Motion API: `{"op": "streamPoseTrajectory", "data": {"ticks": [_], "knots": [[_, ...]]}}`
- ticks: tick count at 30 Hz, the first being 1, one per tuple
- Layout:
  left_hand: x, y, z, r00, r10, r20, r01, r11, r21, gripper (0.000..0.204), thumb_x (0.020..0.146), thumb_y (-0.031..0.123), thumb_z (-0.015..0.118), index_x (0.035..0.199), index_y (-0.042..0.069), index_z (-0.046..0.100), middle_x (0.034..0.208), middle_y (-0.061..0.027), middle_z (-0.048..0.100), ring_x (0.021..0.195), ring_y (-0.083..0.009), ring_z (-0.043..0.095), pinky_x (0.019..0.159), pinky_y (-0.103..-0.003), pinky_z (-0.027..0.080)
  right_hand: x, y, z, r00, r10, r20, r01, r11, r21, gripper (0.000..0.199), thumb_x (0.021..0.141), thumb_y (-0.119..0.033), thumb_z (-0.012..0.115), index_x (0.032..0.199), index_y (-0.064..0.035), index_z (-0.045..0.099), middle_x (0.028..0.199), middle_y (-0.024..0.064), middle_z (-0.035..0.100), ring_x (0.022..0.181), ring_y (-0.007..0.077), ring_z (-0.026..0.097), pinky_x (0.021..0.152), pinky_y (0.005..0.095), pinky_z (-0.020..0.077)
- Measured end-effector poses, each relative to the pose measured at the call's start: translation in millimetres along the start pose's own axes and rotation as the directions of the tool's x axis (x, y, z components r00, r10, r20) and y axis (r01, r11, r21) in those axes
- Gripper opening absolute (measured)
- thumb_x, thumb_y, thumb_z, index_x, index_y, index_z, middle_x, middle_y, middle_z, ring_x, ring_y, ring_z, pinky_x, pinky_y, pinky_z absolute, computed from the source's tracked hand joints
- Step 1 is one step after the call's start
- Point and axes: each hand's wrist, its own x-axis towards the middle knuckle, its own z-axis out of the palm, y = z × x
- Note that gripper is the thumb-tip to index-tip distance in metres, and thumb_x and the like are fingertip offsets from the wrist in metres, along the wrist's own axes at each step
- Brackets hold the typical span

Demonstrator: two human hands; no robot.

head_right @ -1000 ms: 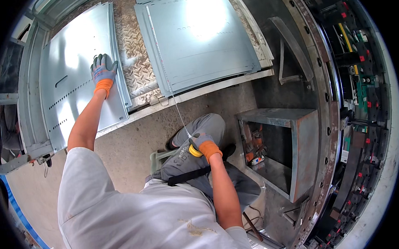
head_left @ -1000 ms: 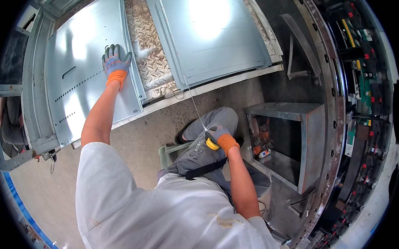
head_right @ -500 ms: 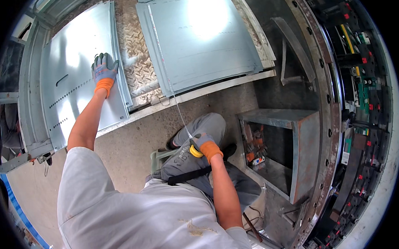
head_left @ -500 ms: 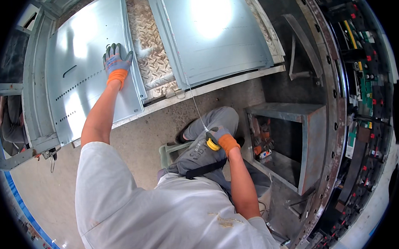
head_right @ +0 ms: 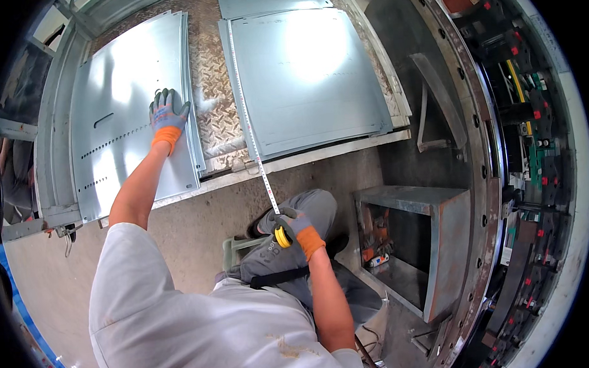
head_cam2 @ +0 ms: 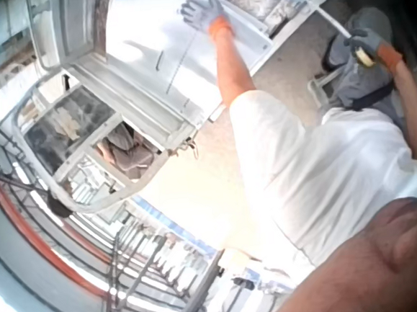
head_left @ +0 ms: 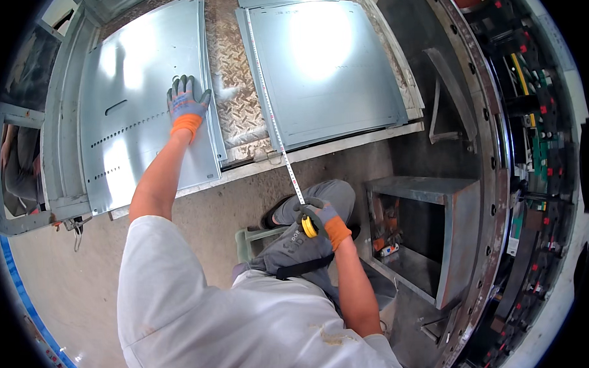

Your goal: The person measures a metal sheet with a tape measure, then repeatedly picks up perforated metal sheets from a nearby stack and places them onto a larger stack on the machine bed. The person adjusts the sheets to align them and continues stacking until the end of the clip.

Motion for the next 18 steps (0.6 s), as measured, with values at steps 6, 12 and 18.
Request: {"op": "streamPoseTrajectory", "data": {"ticks": [6,12,18], "knots": [[3,0,-3,0.995,-0.015,0.100,0.012,0.999,0.033,0.085,0.089,0.065,0.057,0.158,0.017,0.038,0.168,-0.0038,0.028,0.156,-0.0279,0.020,0.126,-0.049,0.017,29,19,3,0.996,-0.072,0.055,0.067,0.994,0.092,0.026,0.098,-0.018,0.063,0.113,0.0020,0.069,0.082,0.0130,0.072,0.067,0.0218,0.070,0.059,0.0341,0.0587],[-1,-5,-2,0.995,-0.021,0.096,0.019,1.000,0.022,0.085,0.090,0.064,0.058,0.158,0.016,0.039,0.167,-0.0050,0.029,0.156,-0.0278,0.020,0.126,-0.049,0.017,34,-3,14,0.998,0.022,0.066,-0.035,0.978,0.203,0.027,0.098,-0.021,0.065,0.114,0.0003,0.069,0.084,0.0135,0.072,0.063,0.0246,0.071,0.054,0.0370,0.0591],[3,7,-13,0.997,0.022,0.081,-0.023,1.000,0.009,0.083,0.090,0.062,0.059,0.155,0.013,0.043,0.165,-0.0093,0.033,0.154,-0.0287,0.024,0.126,-0.047,0.018,59,68,-4,0.940,-0.300,0.160,0.326,0.930,-0.172,0.026,0.097,-0.023,0.066,0.112,-0.0016,0.070,0.082,0.0146,0.072,0.060,0.0264,0.070,0.051,0.0366,0.0584]]}}
